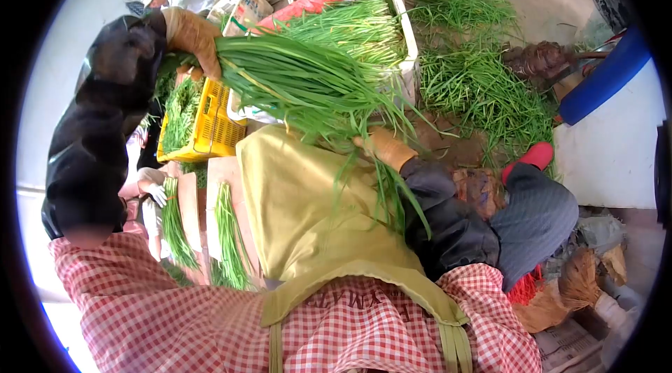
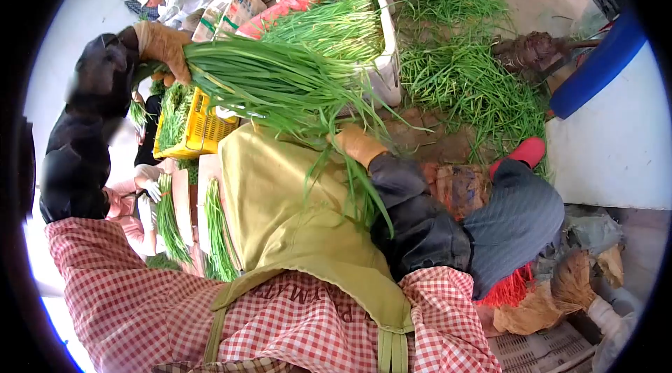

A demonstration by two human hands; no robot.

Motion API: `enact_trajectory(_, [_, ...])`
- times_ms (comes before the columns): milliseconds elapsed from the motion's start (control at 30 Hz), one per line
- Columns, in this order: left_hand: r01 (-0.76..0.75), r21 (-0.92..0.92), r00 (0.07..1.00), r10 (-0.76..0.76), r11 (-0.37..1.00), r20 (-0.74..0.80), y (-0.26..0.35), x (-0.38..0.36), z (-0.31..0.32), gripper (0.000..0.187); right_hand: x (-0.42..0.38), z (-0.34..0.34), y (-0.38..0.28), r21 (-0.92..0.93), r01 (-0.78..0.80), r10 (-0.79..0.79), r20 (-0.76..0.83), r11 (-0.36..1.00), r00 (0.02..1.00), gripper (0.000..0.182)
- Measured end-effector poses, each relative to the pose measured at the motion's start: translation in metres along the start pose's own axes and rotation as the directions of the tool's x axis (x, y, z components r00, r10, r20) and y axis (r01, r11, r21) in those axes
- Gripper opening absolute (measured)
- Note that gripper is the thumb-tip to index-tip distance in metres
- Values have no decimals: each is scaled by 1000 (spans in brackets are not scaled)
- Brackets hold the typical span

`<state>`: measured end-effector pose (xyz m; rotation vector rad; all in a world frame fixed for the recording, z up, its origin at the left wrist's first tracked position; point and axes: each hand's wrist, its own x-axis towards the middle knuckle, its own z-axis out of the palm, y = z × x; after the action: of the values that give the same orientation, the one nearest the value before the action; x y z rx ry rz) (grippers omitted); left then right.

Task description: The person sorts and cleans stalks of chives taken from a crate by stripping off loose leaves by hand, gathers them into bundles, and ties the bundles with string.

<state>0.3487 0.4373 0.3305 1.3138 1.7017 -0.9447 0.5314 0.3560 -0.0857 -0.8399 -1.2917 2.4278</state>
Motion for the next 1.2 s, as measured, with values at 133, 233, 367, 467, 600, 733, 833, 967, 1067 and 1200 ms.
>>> enact_trajectory(133, [96, 109, 976, -72, 989, -205, 52, -31, -10, 29, -13, -36, 29, -816, -63, -675, -517, 575, 526, 37])
enact_trajectory(233, [184, 259, 956, -111, 948, -272, 74, -67, -28, 29, -21, -108, 113, -421, -313, -241, -844, 851, 480, 38])
enact_trajectory(367, [115, 185, 932, -42, 976, -359, 84, -107, -58, 28, -60, -99, 127, -465, -770, 175, -795, 437, 580, 35])
enact_trajectory(467, [80, 199, 885, 22, 977, -465, 116, -97, -66, 28, -18, -66, 78, -790, -514, -9, -548, 335, 836, 39])
enact_trajectory(600, [27, 283, 874, 115, 959, -472, 156, -74, -63, 26, -60, 57, -71, -442, 414, -501, -97, 796, 860, 77])
enact_trajectory(733, [173, 599, 666, 355, 782, -656, 167, -63, 32, 13, -87, 99, -127, 640, 562, -743, 20, 524, 669, 106])
enact_trajectory(833, [351, 683, 292, 618, 640, -729, 107, -20, 92, 21, -92, 28, -123, 952, 299, -846, -209, -62, 491, 105])
enact_trajectory(967, [281, 549, 272, 484, 787, -832, 46, 11, 166, 57, -68, -36, -65, 881, 435, -841, -371, -185, 393, 89])
enact_trajectory(1067, [266, 482, 361, 378, 834, -853, -1, 25, 199, 68, -48, -58, -29, 793, 578, -692, -527, -192, 493, 77])
enact_trajectory(1200, [243, 462, 417, 338, 853, -844, -48, 28, 212, 67, -22, -94, 8, 576, 787, -400, -682, 221, 612, 40])
